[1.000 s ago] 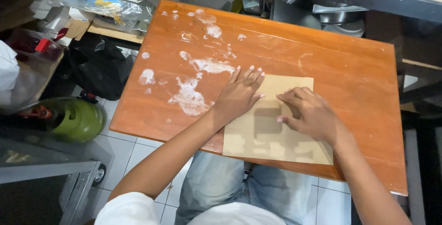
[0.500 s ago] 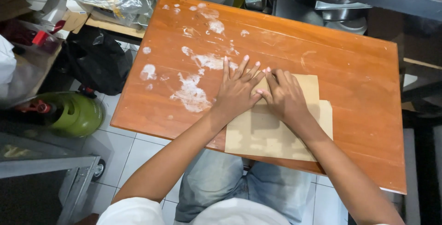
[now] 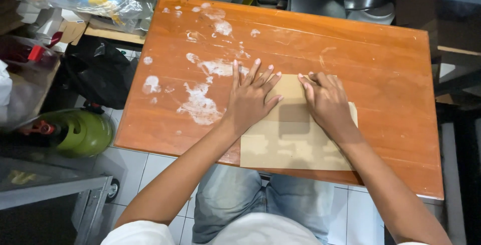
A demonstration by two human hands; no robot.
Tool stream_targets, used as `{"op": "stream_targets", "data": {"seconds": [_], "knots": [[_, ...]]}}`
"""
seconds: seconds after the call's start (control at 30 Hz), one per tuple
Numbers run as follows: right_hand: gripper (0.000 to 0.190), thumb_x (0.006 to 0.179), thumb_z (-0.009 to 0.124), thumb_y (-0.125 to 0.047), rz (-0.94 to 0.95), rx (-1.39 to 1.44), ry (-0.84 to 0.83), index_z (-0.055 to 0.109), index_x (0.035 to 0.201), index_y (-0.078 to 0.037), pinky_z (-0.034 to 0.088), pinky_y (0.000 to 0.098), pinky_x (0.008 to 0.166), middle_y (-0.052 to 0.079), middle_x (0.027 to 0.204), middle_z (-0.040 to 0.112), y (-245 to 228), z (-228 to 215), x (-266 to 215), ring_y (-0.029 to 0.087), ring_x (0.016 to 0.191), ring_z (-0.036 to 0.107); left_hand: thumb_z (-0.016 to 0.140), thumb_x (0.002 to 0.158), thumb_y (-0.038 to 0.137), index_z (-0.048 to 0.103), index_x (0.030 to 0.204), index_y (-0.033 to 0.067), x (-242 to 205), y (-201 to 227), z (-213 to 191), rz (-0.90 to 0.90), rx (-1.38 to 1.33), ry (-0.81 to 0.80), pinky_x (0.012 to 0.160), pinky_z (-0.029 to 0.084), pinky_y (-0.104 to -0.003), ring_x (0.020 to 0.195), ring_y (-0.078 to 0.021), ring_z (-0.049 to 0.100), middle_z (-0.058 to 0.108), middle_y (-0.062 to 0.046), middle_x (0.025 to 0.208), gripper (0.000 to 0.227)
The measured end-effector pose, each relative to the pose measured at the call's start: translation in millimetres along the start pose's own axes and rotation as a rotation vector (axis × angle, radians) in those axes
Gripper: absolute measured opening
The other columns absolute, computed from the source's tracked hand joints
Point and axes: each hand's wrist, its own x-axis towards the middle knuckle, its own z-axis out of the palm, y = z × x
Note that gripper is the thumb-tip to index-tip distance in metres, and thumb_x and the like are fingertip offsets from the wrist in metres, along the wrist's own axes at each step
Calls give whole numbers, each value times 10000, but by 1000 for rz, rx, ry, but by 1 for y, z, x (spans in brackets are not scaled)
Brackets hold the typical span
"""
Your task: The person folds flat cardboard pieces into small rectangular boxes by hand. They fold the sides and flaps of the cardboard, tucking them together to form the box shape, and then place the finished boxes on a nearby shelf.
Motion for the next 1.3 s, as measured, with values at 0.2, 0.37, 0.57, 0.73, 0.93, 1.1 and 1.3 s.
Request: {"op": "stream_targets", "data": {"seconds": [0.2, 0.37, 0.57, 0.73, 0.93, 1.1, 1.3], "knots": [[339, 1125, 484, -348, 42, -160, 144, 788, 1255, -271, 434, 426, 984, 75, 1041, 608, 36, 0, -20, 289, 957, 602, 555, 968, 580, 586, 1450, 317, 6, -2, -13, -44, -81, -145, 1230, -89, -684, 1556, -291, 261, 542, 11, 1542, 550], [330, 1113, 492, -401, 170, -204, 92, 721, 1351, -392, 376, 475, 1053, 64, 1149, 513, 34, -3, -32, 301, 1083, 540, 507, 995, 538, 543, 1456, 425, 4, -9, -33, -134, -19, -294, 1220, -110, -691, 1580, -250, 169, 486, 103, 1575, 476], [429, 1016, 616, -449, 192, -42, -4, 678, 1413, -298, 274, 541, 1156, 132, 1396, 499, 28, -13, -28, 352, 1350, 460, 487, 1008, 498, 554, 1455, 397, 1, -14, -25, -141, -2, -322, 1238, -97, -667, 1585, -245, 169, 462, 88, 1595, 464], [1032, 713, 838, -466, 99, 132, -396, 390, 1574, -116, 112, 537, 1288, 153, 1712, 232, -25, -74, -14, 316, 1566, 232, 494, 1046, 462, 423, 1564, 332, -13, -14, -37, -151, -308, -237, 1241, 26, -688, 1577, -317, 188, 354, 5, 1663, 539], [954, 790, 774, -441, -12, -4, -524, 342, 1624, -273, 319, 499, 1218, 101, 1548, 497, -18, -72, -1, 276, 1475, 427, 599, 993, 376, 553, 1480, 185, -79, 24, -108, -325, -361, -161, 1104, 395, -571, 1374, -357, 508, 582, -111, 1450, 525], [927, 851, 676, -517, -110, -113, -646, 242, 1650, -335, 394, 464, 1175, 71, 1513, 494, -19, -74, 14, 277, 1430, 459, 686, 925, 348, 736, 1239, 163, -148, 40, -104, -409, -392, -233, 897, 535, -376, 1111, -261, 664, 736, -35, 1142, 368], [1024, 577, 876, -689, -54, 149, -529, 515, 1407, -209, 264, 585, 1181, 137, 1609, 290, 2, -48, 7, 403, 1500, 286, 843, 801, 287, 486, 1526, 265, -158, 68, -98, -370, -326, -232, 1012, 326, -470, 1214, -372, 422, 465, -128, 1305, 809]]}}
